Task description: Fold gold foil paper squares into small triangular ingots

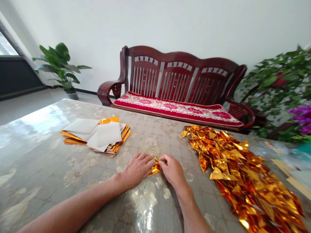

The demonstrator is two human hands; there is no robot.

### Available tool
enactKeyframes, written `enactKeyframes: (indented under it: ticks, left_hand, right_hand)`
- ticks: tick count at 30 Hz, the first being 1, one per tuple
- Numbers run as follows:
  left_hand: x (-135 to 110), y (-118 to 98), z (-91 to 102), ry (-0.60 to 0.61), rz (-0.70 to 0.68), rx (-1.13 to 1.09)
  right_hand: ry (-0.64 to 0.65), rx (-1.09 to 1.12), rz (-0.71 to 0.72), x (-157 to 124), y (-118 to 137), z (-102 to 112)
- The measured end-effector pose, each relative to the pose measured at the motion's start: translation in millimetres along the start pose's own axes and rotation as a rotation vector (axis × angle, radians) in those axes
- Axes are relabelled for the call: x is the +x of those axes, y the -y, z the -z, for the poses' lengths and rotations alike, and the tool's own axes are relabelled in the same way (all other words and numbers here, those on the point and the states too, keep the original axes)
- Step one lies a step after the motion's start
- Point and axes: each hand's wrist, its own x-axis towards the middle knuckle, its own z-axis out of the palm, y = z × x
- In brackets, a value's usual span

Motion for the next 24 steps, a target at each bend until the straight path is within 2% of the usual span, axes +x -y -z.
enactKeyframes:
  ticks: [8, 12, 20, 24]
  left_hand:
    - [0.2, 0.2, 0.2, 0.001, 0.001, -0.001]
    - [-0.4, 0.9, -2.9, 0.005, -0.004, 0.001]
    - [0.0, -5.2, 6.1, -0.016, -0.041, 0.046]
    - [-0.4, -13.5, 12.7, 0.043, -0.098, 0.040]
  right_hand:
    - [0.040, -0.078, -0.029, 1.4, -0.5, -0.3]
    - [0.073, -0.046, -0.026, 3.8, -7.0, -0.3]
    - [0.092, 0.055, 0.221, 6.4, -18.2, 6.9]
    - [0.118, 0.044, 0.275, 5.0, -18.5, 10.0]
